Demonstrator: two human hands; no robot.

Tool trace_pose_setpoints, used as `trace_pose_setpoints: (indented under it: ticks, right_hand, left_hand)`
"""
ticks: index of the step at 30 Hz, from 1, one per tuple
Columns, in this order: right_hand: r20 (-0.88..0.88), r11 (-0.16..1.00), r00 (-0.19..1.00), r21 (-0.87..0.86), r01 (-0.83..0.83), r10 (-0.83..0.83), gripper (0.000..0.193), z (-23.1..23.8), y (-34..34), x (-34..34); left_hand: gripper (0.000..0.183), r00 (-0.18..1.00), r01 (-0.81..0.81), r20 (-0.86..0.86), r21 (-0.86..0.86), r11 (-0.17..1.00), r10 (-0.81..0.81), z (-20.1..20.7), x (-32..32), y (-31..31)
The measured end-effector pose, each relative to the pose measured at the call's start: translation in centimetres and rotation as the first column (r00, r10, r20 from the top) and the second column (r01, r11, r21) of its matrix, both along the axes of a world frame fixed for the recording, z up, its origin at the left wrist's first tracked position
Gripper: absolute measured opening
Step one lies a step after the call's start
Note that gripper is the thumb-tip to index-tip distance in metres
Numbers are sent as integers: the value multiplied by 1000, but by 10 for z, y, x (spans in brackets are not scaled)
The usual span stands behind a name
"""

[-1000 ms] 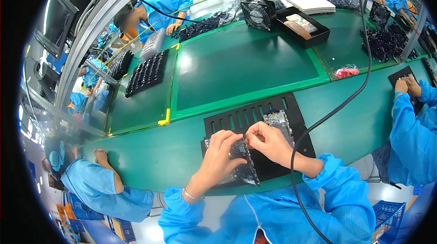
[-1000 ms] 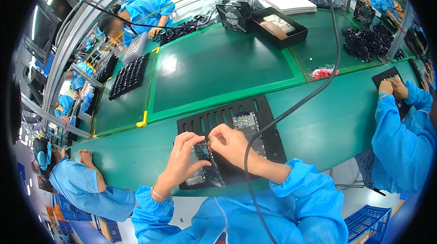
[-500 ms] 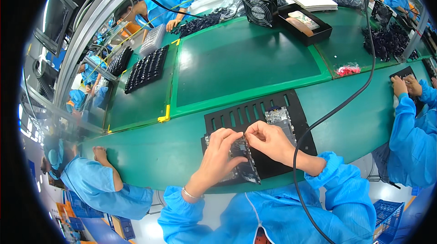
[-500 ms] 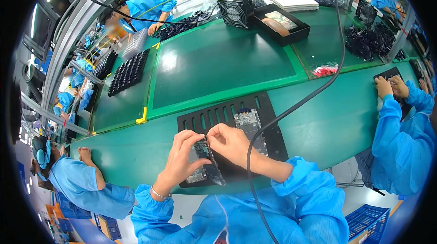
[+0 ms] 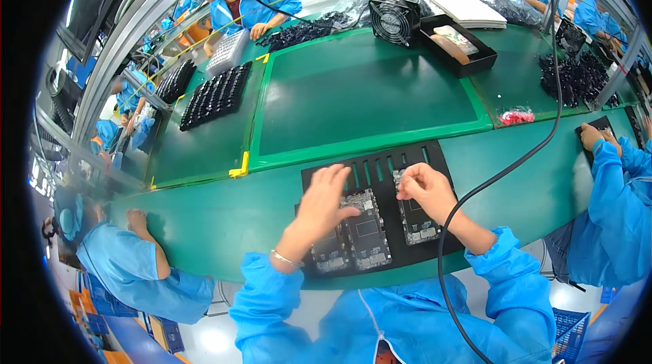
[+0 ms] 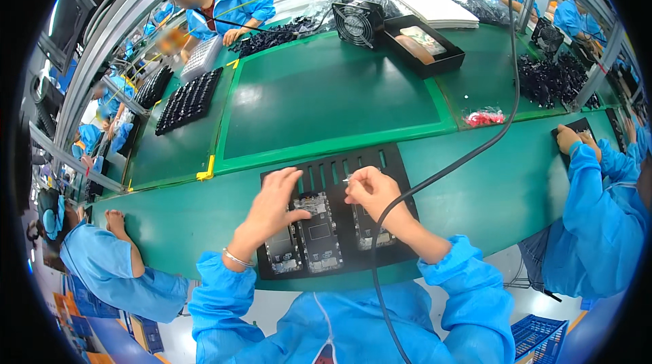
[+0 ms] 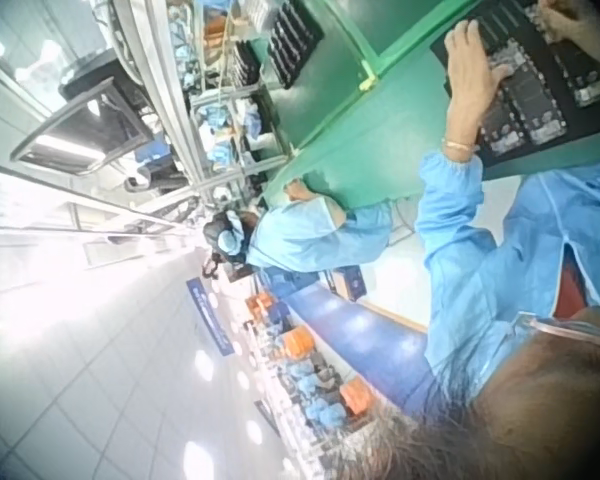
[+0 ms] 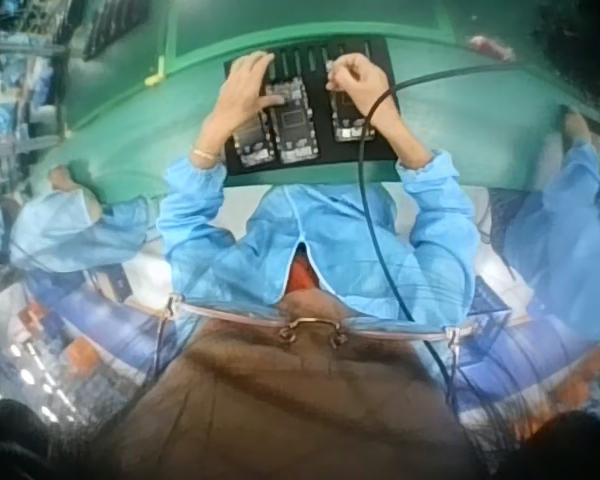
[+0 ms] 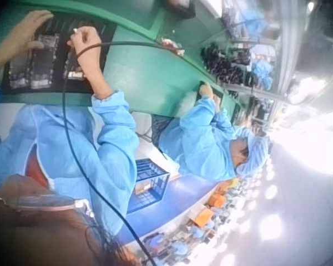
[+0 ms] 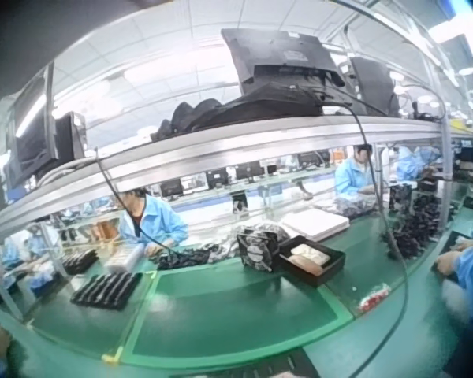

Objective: The person assembles electronic components on a green workbench in a factory setting. They connect black cables to circuit boards and handle small parts, working alongside other employees in blue uniforms.

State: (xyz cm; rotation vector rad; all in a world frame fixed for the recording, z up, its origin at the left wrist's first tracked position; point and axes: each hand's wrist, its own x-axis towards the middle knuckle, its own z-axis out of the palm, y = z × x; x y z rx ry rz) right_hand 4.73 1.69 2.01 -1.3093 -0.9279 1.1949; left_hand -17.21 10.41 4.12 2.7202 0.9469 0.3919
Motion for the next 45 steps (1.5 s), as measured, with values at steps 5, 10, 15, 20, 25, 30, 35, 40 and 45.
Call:
trace_pose_setpoints:
  ticks: [5, 10, 15, 20, 25, 30, 35, 40, 45]
  right_hand:
    - [-166, 993, 979, 35, -110, 114, 12, -2, -12, -24]
    - [-107, 973, 967, 27, -230, 231, 16, -4, 2, -70]
    - [-150, 958, 947, 48, -281, 285, 14, 4, 16, -99]
    - [-71, 952, 951, 73, -296, 301, 17, 2, 20, -110]
    - [-88, 954, 952, 94, -285, 293, 19, 6, 17, -112]
    - [-84, 957, 954, 76, -281, 287, 20, 6, 13, -113]
    - [-36, 941, 942, 80, -329, 333, 18, 2, 18, -115]
    - [-350, 955, 889, 95, -280, 295, 16, -6, 18, -98]
    - [-186, 977, 960, 95, -192, 207, 12, -8, 10, -34]
  left_hand:
    - [69, 961, -207, -226, -216, 954, 157, 2, -46, -2]
    - [60, 990, -91, 80, -259, 962, 115, 21, -66, -22]
    - [62, 978, -73, 182, -143, 987, 98, 26, -79, -38]
    - [63, 972, -61, 219, -112, 992, 84, 23, -84, -37]
    - [63, 969, -74, 228, -116, 991, 99, 21, -86, -38]
    - [63, 966, -70, 238, -118, 991, 97, 22, -86, -39]
    - [63, 969, -53, 236, -87, 995, 72, 23, -90, -42]
    - [61, 977, -25, 207, -89, 996, 44, 22, -77, -34]
    - [62, 997, -56, 47, -163, 985, 65, 5, -56, -1]
